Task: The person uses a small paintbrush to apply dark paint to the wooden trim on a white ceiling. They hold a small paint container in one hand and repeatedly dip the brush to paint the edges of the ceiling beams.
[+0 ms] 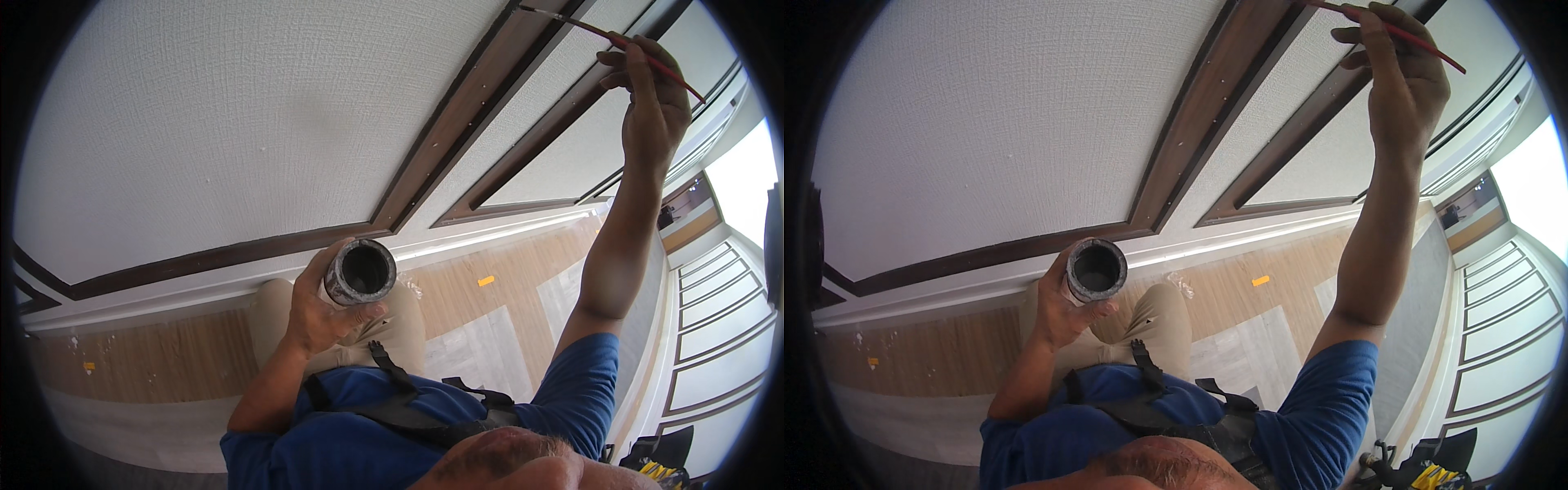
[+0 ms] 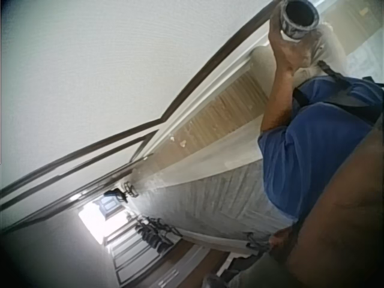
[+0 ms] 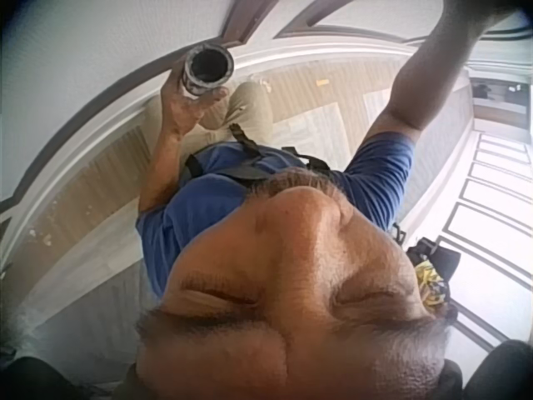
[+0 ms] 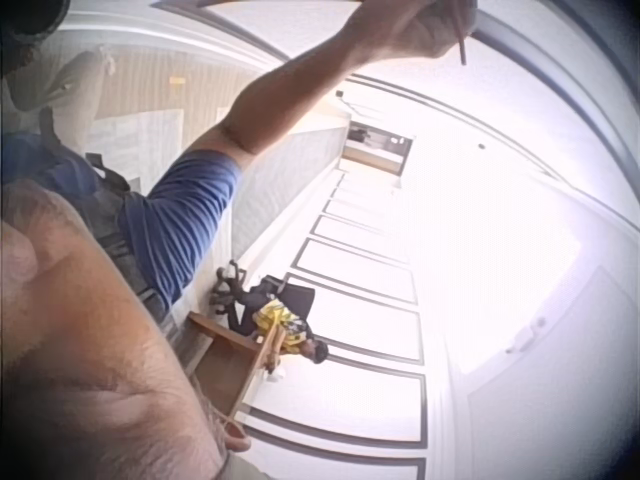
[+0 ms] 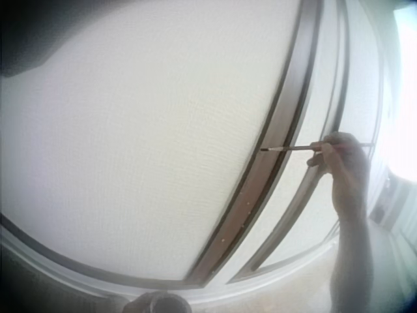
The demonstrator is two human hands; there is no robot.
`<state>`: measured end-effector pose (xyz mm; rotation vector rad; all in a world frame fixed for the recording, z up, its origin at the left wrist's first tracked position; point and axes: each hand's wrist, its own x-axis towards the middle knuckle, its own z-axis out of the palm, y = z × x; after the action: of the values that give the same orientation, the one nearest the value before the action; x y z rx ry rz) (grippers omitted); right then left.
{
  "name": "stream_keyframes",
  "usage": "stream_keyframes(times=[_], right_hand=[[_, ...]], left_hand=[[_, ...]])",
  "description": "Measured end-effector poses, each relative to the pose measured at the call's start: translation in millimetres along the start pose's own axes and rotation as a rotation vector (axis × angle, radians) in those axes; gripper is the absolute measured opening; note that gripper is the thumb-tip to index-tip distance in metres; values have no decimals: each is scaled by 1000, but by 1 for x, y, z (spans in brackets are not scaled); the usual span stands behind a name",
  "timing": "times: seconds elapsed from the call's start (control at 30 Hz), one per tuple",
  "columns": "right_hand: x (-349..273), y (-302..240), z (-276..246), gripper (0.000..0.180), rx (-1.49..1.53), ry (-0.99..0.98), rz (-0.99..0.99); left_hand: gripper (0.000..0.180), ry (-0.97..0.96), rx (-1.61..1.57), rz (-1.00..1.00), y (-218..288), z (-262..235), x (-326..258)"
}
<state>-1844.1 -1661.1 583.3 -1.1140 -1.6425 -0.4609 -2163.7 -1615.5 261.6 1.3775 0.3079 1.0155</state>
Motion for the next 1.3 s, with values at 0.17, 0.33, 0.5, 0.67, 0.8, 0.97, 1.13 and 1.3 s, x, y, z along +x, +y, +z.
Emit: stream_keyframes(times=[0.17, 0.33, 0.5, 0.67, 0.8, 0.97, 1.13, 1.3], right_hand=[[-3, -3, -4, 25, -14, 32, 60], [2, 4, -2, 25, 7, -6, 29], [5, -1, -10, 26, 36, 3, 27], [0, 3, 3, 27, 24, 43, 63], [8, -1, -2, 24, 94, 28, -1], [1, -9, 1, 26, 112, 60, -20], [-24, -18, -63, 25, -279, 255, -130], [-43, -17, -186, 42, 269, 567, -164]], left_hand=[[87, 3, 11, -22, 1, 0, -1], [87, -9, 31, 8, 1, -1, -1], [87, 10, 4, -13, 3, 1, -5], [87, -2, 137, 1, 7, 4, 2], [86, 7, 123, 30, 7, 0, 2], [85, 18, 52, -33, 3, -4, 1], [88, 23, 10, -27, -5, -3, -4], [88, 16, 1, -41, 2, -4, -4]])
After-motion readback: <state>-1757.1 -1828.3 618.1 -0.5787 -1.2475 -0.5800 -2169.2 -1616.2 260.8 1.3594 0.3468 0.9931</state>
